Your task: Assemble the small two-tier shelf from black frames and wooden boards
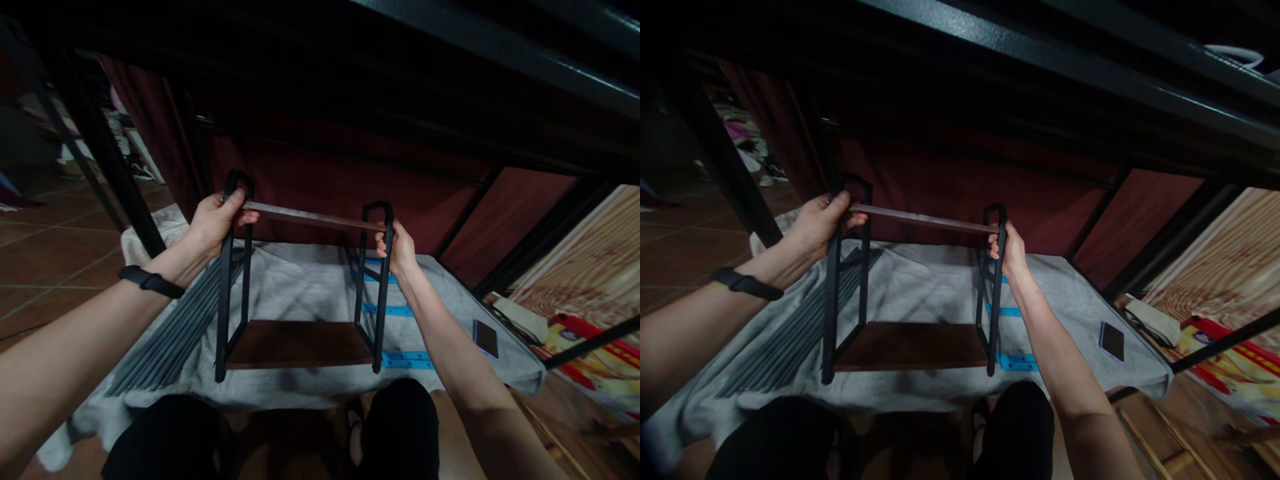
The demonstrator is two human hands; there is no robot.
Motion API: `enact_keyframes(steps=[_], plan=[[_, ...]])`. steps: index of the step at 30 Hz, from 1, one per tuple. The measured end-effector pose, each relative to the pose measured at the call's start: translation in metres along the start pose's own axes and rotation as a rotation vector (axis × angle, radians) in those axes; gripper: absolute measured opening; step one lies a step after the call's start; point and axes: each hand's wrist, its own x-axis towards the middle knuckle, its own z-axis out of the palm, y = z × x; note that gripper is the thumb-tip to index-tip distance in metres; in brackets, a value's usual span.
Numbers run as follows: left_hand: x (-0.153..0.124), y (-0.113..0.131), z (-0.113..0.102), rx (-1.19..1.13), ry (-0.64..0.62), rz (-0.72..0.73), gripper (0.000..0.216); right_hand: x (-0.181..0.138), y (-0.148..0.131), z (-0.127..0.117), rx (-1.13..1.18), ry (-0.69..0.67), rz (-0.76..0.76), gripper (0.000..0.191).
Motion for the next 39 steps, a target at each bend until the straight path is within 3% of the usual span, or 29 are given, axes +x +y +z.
enact_keyframes(steps=[8,15,24,33,39], plan=[[-0.014,-0.018,-0.002,0.073,-0.022,0.222,0.032,-0.004,0.019,0.0,-0.038,0.131,-0.149,0.049],[-0.044,-0.041,-0.016,0.435,0.058,0.367,0.028,-0.018,0.053,-0.004,-0.038,0.256,-0.257,0.054],[-0.078,-0.051,-0.026,0.474,0.116,0.373,0.027,-0.041,0.074,-0.012,-0.053,0.298,-0.245,0.052],[-0.104,-0.049,-0.026,0.445,0.13,0.374,0.02,-0.069,0.074,-0.018,-0.067,0.344,-0.272,0.051],[-0.114,-0.048,-0.022,0.433,0.151,0.484,0.02,-0.083,0.074,-0.023,-0.071,0.366,-0.295,0.05]])
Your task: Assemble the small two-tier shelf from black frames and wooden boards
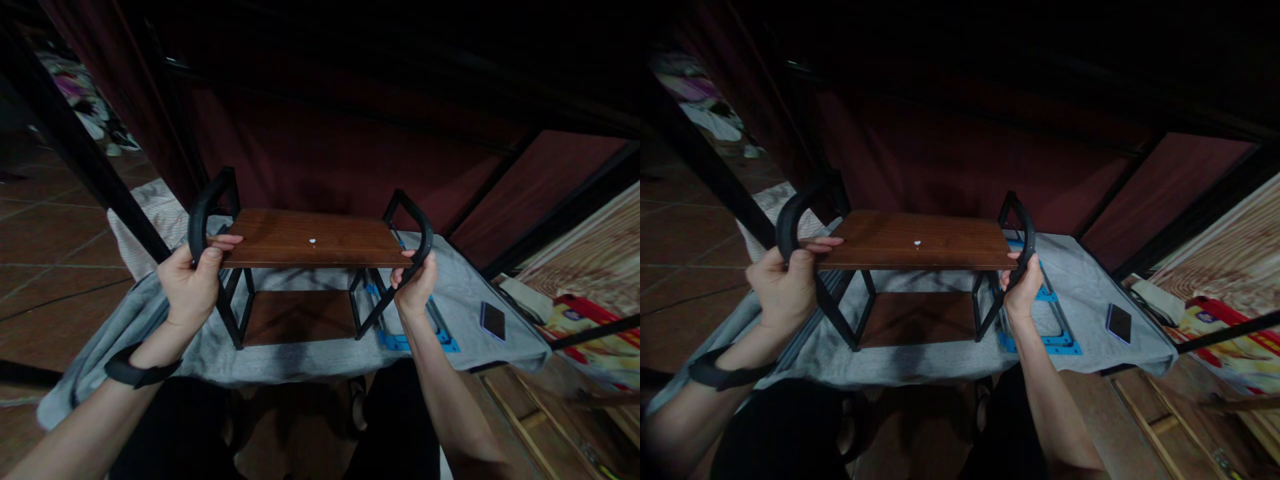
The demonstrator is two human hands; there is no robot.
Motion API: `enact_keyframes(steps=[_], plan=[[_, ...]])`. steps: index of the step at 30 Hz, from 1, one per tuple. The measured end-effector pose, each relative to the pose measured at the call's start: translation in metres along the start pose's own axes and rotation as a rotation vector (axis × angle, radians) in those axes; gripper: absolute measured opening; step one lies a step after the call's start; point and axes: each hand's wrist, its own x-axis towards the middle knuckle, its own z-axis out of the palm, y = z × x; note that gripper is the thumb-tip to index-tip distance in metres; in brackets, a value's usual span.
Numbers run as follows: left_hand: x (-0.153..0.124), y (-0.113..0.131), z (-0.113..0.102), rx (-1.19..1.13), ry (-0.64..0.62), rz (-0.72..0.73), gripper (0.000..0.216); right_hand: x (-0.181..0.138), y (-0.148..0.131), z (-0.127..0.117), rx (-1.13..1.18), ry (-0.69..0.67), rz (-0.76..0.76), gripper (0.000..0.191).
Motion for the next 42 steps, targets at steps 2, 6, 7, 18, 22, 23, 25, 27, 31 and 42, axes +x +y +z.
enact_keyframes(steps=[2,6,7,18,22,23,25,27,31,42], plan=[[-0.003,0.002,0.0,-0.019,0.013,0.042,0.02,-0.002,-0.001,-0.002,0.013,0.004,-0.003,0.05],[-0.007,0.007,0.0,-0.026,0.023,0.064,0.021,-0.005,-0.004,-0.004,0.008,0.004,-0.015,0.051],[-0.008,0.008,0.0,-0.023,0.027,0.065,0.022,-0.007,-0.005,-0.005,0.001,0.002,-0.017,0.051],[-0.003,0.001,-0.002,-0.031,0.04,0.074,0.027,-0.018,-0.009,-0.003,-0.055,-0.006,-0.005,0.052],[-0.01,0.003,-0.001,-0.03,-0.031,0.043,0.025,-0.02,-0.01,-0.011,-0.046,0.001,-0.015,0.051],[-0.011,0.003,-0.001,-0.031,-0.059,0.026,0.024,-0.021,-0.01,-0.013,-0.041,-0.001,-0.012,0.051],[-0.014,0.004,-0.001,-0.032,-0.098,-0.013,0.024,-0.02,-0.011,-0.017,-0.021,-0.007,-0.009,0.05],[-0.016,0.005,-0.002,-0.039,-0.119,-0.055,0.025,-0.018,-0.013,-0.021,0.021,-0.012,-0.019,0.043],[-0.019,0.01,-0.007,-0.064,-0.109,-0.15,0.028,-0.014,-0.016,-0.031,0.086,-0.023,-0.051,0.025],[-0.012,0.01,-0.032,0.008,0.012,-0.29,0.037,-0.023,-0.022,-0.024,-0.022,-0.237,0.042,0.026]])
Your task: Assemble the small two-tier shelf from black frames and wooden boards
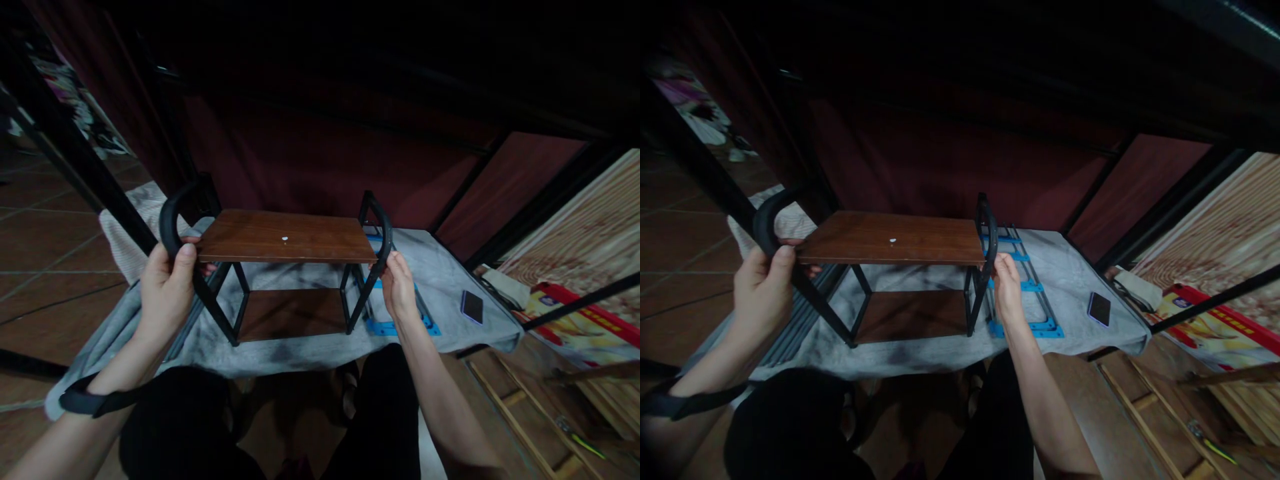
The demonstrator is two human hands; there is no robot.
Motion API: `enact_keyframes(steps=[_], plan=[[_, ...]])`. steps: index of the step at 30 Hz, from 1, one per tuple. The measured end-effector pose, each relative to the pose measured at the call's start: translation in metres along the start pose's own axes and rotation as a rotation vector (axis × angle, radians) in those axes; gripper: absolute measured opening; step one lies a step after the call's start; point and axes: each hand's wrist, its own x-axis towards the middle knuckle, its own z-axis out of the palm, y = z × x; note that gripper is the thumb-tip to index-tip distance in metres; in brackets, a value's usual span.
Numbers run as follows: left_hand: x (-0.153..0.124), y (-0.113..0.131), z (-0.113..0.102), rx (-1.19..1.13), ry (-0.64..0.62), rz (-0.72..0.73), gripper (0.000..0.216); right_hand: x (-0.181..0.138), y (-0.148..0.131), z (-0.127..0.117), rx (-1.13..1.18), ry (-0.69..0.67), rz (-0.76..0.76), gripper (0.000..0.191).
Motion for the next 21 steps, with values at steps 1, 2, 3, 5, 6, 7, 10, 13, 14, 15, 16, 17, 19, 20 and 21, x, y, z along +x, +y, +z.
enact_keyframes(steps=[1,2,3,5,6,7,10,13,14,15,16,17,19,20,21], plan=[[0.001,-0.002,-0.001,-0.007,0.004,-0.008,0.037,0.001,0.0,-0.001,-0.057,-0.005,-0.025,0.028],[0.002,-0.004,-0.002,-0.007,0.008,-0.013,0.037,0.002,-0.001,-0.002,-0.119,-0.004,-0.057,0.029],[0.002,-0.006,-0.002,-0.01,0.018,-0.017,0.037,0.003,-0.002,-0.004,-0.178,0.001,-0.09,0.03],[0.003,-0.008,-0.001,-0.039,0.033,-0.024,0.04,0.004,-0.004,-0.008,-0.272,-0.003,-0.134,0.03],[0.003,-0.008,-0.001,-0.059,0.044,-0.024,0.041,0.004,-0.005,-0.009,-0.302,-0.009,-0.142,0.029],[0.002,-0.008,0.0,-0.074,0.055,-0.021,0.042,0.004,-0.007,-0.01,-0.321,-0.01,-0.144,0.027],[0.0,-0.003,0.004,-0.075,0.081,-0.017,0.038,0.002,-0.012,-0.011,-0.338,0.001,-0.128,0.025],[-0.004,0.003,0.004,-0.04,0.085,-0.019,0.038,-0.001,-0.016,-0.012,-0.287,-0.029,-0.071,0.023],[-0.005,0.004,0.004,-0.029,0.079,-0.025,0.038,-0.002,-0.016,-0.012,-0.262,-0.036,-0.053,0.022],[-0.006,0.005,0.003,-0.017,0.07,-0.036,0.039,-0.003,-0.016,-0.012,-0.232,-0.036,-0.036,0.021],[-0.007,0.006,0.002,-0.004,0.06,-0.049,0.041,-0.004,-0.016,-0.013,-0.199,-0.032,-0.02,0.021],[-0.007,0.007,0.001,0.006,0.055,-0.06,0.042,-0.005,-0.015,-0.013,-0.163,-0.027,-0.003,0.022],[-0.009,0.006,0.0,0.019,0.035,-0.08,0.044,-0.006,-0.014,-0.013,-0.098,-0.016,0.027,0.024],[-0.009,0.006,0.0,0.008,0.028,-0.087,0.045,-0.007,-0.013,-0.013,-0.08,-0.009,0.036,0.024],[-0.009,0.006,0.0,-0.018,0.028,-0.093,0.045,-0.007,-0.012,-0.012,-0.074,0.0,0.036,0.025]])
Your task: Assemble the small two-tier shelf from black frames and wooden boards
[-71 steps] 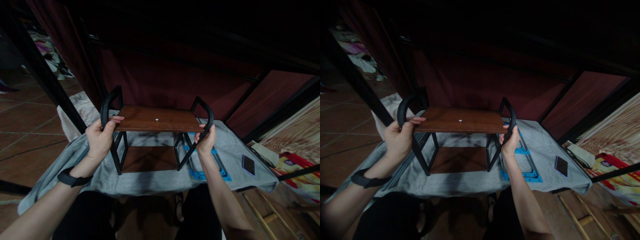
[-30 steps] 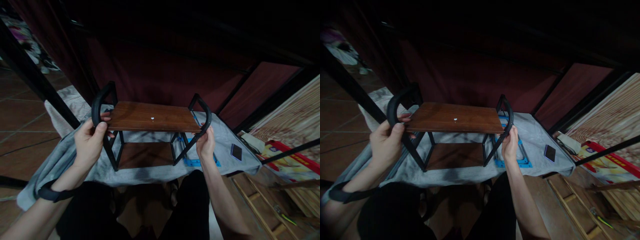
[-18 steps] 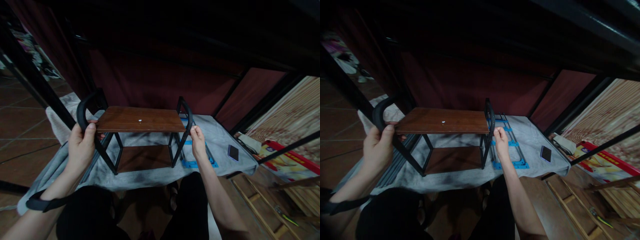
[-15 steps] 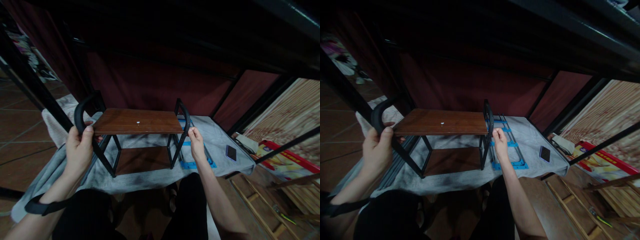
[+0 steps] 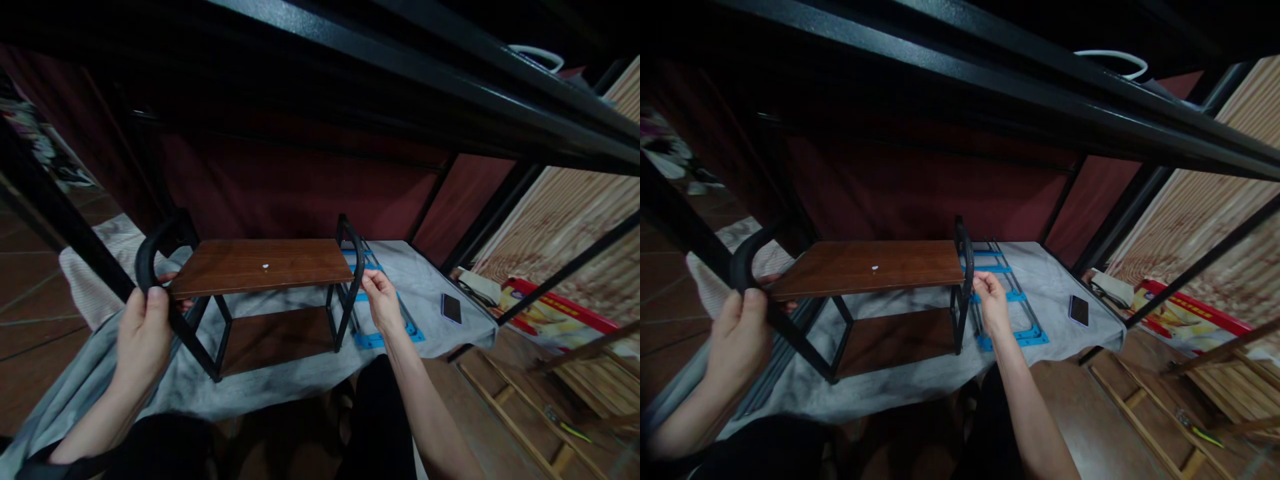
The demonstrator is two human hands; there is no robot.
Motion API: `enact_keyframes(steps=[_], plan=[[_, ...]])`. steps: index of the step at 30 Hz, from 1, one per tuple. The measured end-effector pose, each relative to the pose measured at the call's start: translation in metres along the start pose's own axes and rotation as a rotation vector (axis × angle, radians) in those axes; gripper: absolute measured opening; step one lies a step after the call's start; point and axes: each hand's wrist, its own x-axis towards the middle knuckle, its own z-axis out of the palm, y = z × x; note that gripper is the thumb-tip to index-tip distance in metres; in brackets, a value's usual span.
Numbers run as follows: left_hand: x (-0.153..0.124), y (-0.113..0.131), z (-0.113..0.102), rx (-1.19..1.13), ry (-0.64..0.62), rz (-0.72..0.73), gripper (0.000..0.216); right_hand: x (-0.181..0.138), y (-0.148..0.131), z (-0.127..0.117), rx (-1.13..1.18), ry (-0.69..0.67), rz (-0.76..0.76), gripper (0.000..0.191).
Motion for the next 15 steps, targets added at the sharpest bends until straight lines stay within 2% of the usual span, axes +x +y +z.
enact_keyframes(steps=[4,8,12,15], plan=[[0.001,0.0037,0.0046,-0.192,0.032,-0.056,0.042,0.0005,-0.0013,0.0017,-0.059,0.026,-0.038,0.024],[0.0035,0.0089,0.0046,-0.376,0.06,-0.096,0.016,0.0008,-0.0049,0.0013,-0.124,0.026,-0.061,0.023],[0.0039,0.0084,-0.0004,-0.422,0.09,-0.192,0.007,0.0011,-0.0054,0.0007,-0.121,0.04,-0.08,0.021],[0.0035,0.0073,-0.0017,-0.414,0.102,-0.173,0.009,0.0015,-0.0049,0.0006,-0.181,0.059,-0.098,0.021]])
